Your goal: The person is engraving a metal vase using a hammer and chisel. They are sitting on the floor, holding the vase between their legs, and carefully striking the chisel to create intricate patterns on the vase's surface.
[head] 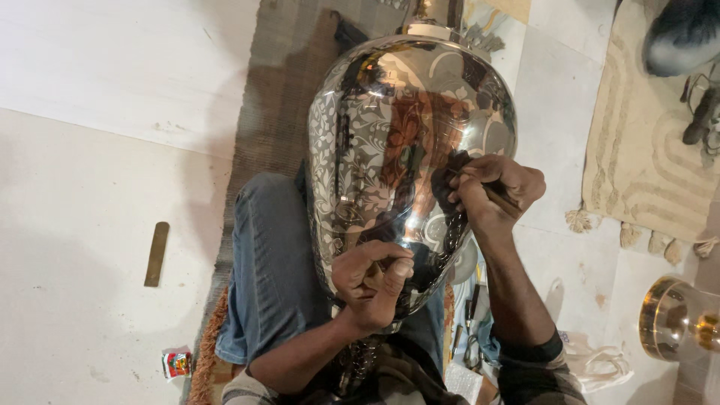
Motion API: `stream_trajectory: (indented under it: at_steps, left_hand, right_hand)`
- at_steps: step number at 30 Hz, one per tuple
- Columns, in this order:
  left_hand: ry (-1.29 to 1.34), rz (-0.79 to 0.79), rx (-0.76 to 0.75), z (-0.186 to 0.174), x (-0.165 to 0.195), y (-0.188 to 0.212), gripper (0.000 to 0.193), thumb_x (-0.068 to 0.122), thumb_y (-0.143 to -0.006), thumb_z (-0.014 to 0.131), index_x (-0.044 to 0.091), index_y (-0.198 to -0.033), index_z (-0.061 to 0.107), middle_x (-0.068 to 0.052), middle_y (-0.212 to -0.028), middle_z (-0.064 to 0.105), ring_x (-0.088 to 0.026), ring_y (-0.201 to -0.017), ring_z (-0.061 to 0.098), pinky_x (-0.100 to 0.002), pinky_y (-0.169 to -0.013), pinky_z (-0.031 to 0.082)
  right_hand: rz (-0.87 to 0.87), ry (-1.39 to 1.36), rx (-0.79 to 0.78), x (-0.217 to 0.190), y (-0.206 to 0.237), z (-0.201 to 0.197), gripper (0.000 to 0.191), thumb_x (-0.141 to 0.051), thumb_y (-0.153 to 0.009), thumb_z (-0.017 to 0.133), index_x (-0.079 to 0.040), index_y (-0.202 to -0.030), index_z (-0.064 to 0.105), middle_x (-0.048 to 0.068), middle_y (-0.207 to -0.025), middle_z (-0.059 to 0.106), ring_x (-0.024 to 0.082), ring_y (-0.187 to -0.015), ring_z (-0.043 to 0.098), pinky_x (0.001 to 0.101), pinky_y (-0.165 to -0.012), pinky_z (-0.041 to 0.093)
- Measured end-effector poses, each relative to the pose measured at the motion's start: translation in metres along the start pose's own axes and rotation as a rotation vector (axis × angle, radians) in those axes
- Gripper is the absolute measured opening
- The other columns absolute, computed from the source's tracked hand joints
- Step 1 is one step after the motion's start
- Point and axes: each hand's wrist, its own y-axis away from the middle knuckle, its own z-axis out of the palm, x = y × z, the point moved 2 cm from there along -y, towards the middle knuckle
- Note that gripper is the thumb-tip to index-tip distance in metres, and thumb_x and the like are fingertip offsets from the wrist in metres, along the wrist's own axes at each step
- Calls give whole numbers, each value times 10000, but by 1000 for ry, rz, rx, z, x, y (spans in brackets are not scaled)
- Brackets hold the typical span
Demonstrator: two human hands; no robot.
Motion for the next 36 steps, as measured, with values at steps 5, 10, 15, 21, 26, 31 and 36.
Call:
stream_trajectory:
  at_steps: [5, 10, 15, 21, 26, 31, 36]
  left_hand:
    - [-15, 5, -11, 1, 7, -4, 123, 91, -996, 702, -29, -1017, 722, -65, -789, 708, -90, -667, 642, -246, -596, 489]
    - [-12, -15, -24, 3, 9, -3, 121, 78, -1003, 688, -37, -1029, 718, -64, -793, 711, -90, -690, 670, -230, -614, 506]
    - [10, -29, -43, 1, 5, 4, 102, 53, -1002, 680, -34, -1046, 712, -47, -790, 689, -79, -672, 629, -223, -601, 477]
    - [370, -25, 14, -19, -19, 3, 112, 78, -943, 641, -9, -965, 709, 2, -726, 614, -52, -546, 448, -224, -489, 335]
    - [372, 128, 220, -62, -62, -19, 178, 174, -904, 600, 25, -906, 697, -45, -705, 588, -75, -495, 360, -258, -430, 262]
    - [17, 80, 389, -132, -124, -54, 177, 80, -984, 582, -19, -959, 726, 26, -664, 555, -36, -523, 407, -208, -478, 292]
    - [-230, -75, 389, -163, -166, -65, 108, 4, -950, 644, -12, -1001, 739, 1, -852, 676, -63, -684, 564, -223, -600, 432]
  right_hand:
    - [-23, -32, -56, 1, -3, -2, 201, 156, -902, 600, 60, -745, 518, 204, -861, 680, 181, -710, 715, 297, -567, 597]
    - [-73, -42, -169, 1, -6, -7, 191, 140, -886, 610, 56, -740, 520, 200, -800, 670, 179, -661, 713, 289, -550, 599]
    - [-94, 14, -289, -1, -13, -11, 118, 131, -865, 636, 70, -770, 604, 190, -802, 682, 192, -702, 733, 300, -597, 611]
    - [-209, 55, -441, -6, -27, -13, 112, 94, -817, 663, 48, -743, 594, 157, -758, 695, 178, -629, 726, 270, -566, 569]
    - [-199, 101, -574, -7, -35, -19, 133, 71, -807, 674, 16, -719, 591, 136, -761, 710, 167, -632, 735, 246, -549, 554]
    - [-257, 104, -713, -4, -48, -25, 138, 4, -763, 723, -4, -711, 596, 117, -730, 703, 141, -592, 692, 250, -525, 509]
    - [-306, 103, -867, -2, -59, -29, 130, -47, -736, 734, -7, -740, 611, 112, -775, 719, 147, -619, 702, 258, -525, 497]
